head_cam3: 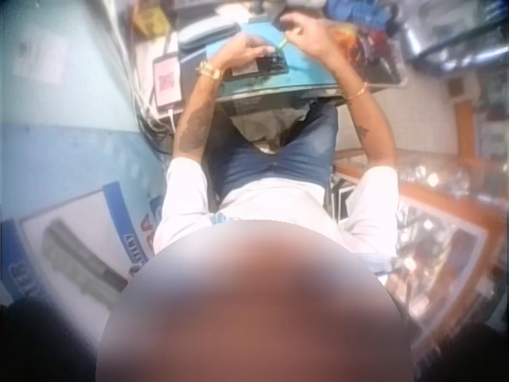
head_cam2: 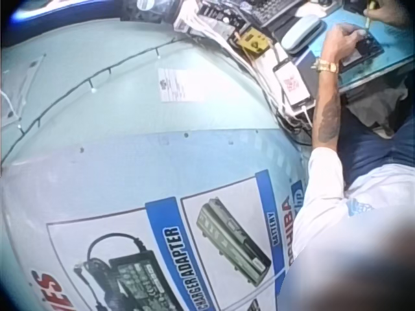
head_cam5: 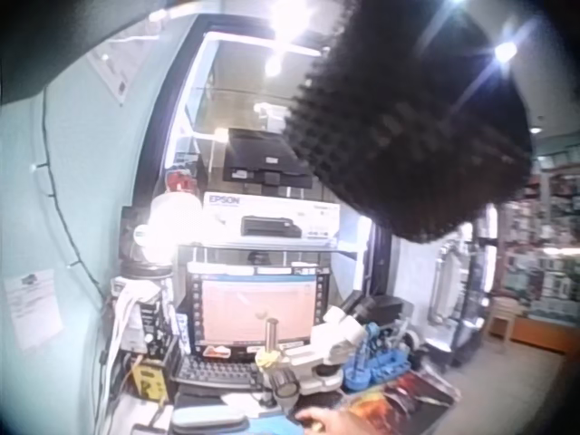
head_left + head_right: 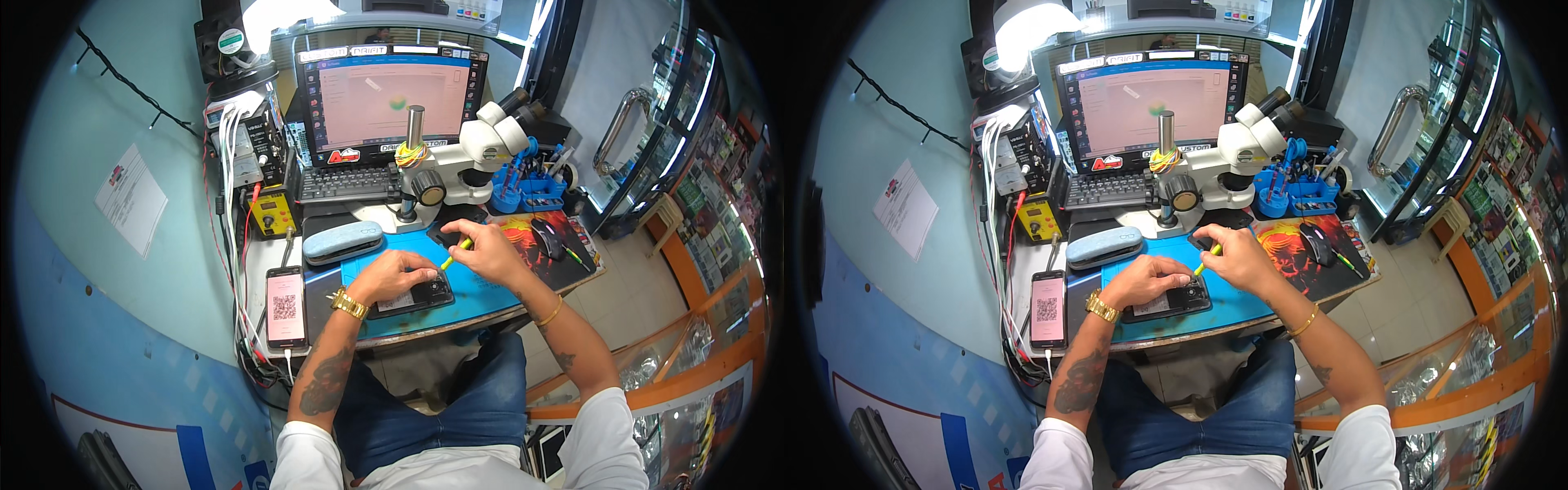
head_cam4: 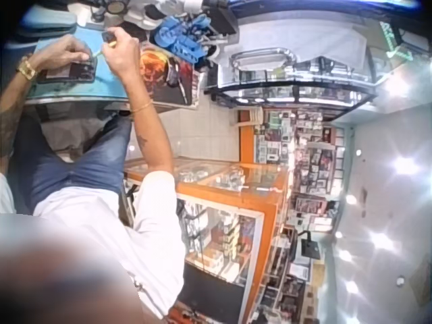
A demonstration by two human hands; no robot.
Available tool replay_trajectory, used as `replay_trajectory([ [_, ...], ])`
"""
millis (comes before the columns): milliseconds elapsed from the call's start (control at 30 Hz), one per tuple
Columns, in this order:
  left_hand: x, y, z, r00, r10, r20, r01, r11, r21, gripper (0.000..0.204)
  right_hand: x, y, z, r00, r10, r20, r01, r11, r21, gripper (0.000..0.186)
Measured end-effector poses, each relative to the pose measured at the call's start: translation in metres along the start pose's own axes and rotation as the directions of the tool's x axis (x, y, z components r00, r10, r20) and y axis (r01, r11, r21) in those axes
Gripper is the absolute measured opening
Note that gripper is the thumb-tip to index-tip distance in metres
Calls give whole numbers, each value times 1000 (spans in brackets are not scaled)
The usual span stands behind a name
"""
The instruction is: The person uses a yellow screwdriver to remove screws from the back of a smartphone. They then use a prying tool to separate the phone's back cover from the frame and lift it off. The person continues to manipulate the internal components of the phone.
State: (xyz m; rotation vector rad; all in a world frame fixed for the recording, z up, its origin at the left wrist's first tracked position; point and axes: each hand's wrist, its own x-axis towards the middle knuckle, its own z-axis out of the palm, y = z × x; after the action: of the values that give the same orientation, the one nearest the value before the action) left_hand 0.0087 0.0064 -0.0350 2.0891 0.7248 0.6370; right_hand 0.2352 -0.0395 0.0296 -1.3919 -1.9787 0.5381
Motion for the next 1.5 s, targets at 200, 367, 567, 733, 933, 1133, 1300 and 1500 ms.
replay_trajectory([
  [200,2,-16,-2,987,-162,4,158,955,-253,56,-1,-13,1,999,27,34,-25,998,-61,37],
  [367,3,-11,-4,980,-193,38,197,960,-201,46,-2,-11,5,999,27,36,-22,991,-131,36],
  [567,-3,13,4,997,-24,67,42,958,-283,28,-9,-19,18,982,-187,-6,168,896,-411,22],
  [733,-3,1,11,997,-8,73,32,943,-331,18,-2,-27,17,926,-346,153,377,811,-447,21],
  [933,-3,22,8,955,203,-216,-169,972,164,14,15,-52,4,896,-120,427,335,814,-474,39],
  [1133,-4,12,13,997,-4,-81,-21,955,-297,19,21,-25,12,892,-420,164,451,848,-278,29],
  [1300,-1,6,14,910,274,-312,-199,947,253,26,16,-24,6,922,-251,295,344,879,-329,39],
  [1500,-1,-3,20,959,143,-244,-130,989,66,39,15,-38,2,939,-63,339,228,852,-471,51],
])
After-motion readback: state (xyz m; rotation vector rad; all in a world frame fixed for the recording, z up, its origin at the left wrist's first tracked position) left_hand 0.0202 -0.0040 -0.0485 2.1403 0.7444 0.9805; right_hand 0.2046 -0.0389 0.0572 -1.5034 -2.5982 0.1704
